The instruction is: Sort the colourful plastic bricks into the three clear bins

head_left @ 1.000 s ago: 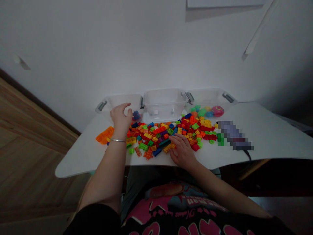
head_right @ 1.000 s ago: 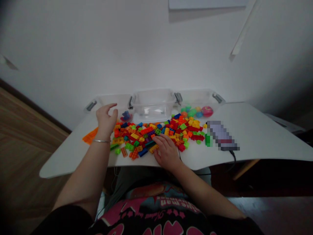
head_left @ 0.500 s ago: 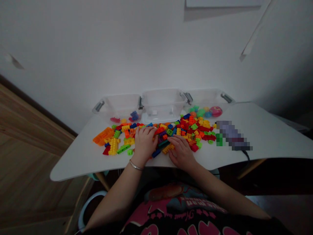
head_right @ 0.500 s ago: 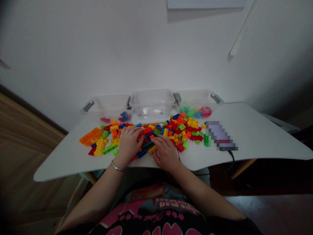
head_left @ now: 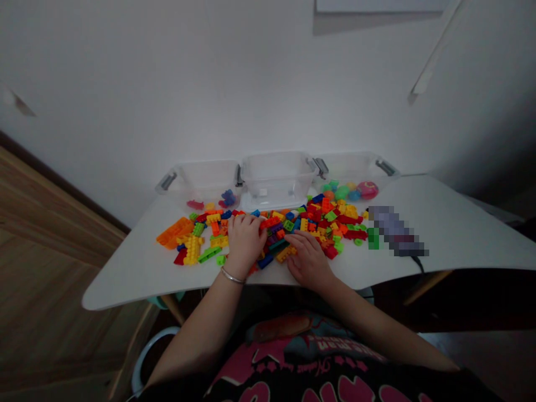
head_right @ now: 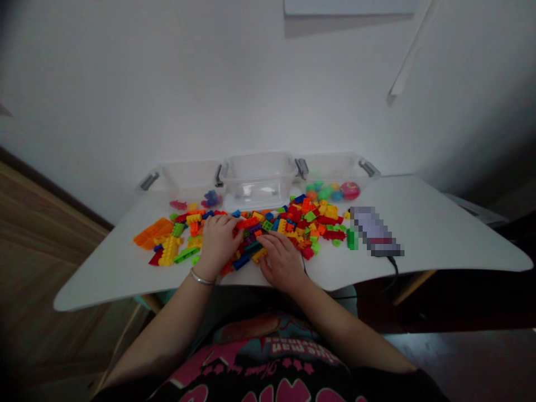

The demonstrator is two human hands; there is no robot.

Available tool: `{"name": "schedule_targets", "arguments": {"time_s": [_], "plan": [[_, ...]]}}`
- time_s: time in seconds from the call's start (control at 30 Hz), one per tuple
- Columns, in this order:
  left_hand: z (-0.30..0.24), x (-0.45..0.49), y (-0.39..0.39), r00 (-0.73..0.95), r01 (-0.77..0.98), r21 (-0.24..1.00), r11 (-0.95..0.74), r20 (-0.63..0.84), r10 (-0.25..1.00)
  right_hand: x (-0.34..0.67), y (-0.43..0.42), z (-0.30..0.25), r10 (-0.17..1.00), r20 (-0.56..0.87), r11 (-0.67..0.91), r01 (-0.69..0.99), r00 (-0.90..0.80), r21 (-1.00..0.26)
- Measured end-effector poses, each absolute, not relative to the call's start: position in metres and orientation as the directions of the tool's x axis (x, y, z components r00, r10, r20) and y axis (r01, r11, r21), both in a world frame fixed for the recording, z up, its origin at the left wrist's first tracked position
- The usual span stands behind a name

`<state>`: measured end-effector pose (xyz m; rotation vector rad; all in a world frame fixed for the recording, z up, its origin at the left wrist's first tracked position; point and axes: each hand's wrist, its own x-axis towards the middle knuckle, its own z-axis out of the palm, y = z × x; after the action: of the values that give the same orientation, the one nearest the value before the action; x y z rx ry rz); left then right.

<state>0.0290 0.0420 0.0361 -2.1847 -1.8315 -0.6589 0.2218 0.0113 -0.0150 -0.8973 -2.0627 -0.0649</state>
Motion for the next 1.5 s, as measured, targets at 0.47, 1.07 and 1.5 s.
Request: {"name": "schedule_targets", "arguments": {"time_s": [0.47, 1.07, 1.5], "plan": [[0.061, 0.005, 0.065, 0.023, 0.850, 0.442, -0.286, 0.512, 0.859, 0.222, 0.011, -0.016, 0.573, 0.719, 0.743, 0.620, -0.394, -0.252], [0.099, 0.019, 0.169, -0.094, 0.747, 0.625, -0.226, 0.436, 0.895, 0.222, 0.011, -0.010, 0.582, 0.695, 0.741, 0.627, -0.421, -0.241], [0.099, 0.028, 0.170, -0.070, 0.893, 0.429, -0.133, 0.426, 0.902, 0.222, 0.011, -0.010, 0.583, 0.687, 0.746, 0.621, -0.435, -0.240]]}}
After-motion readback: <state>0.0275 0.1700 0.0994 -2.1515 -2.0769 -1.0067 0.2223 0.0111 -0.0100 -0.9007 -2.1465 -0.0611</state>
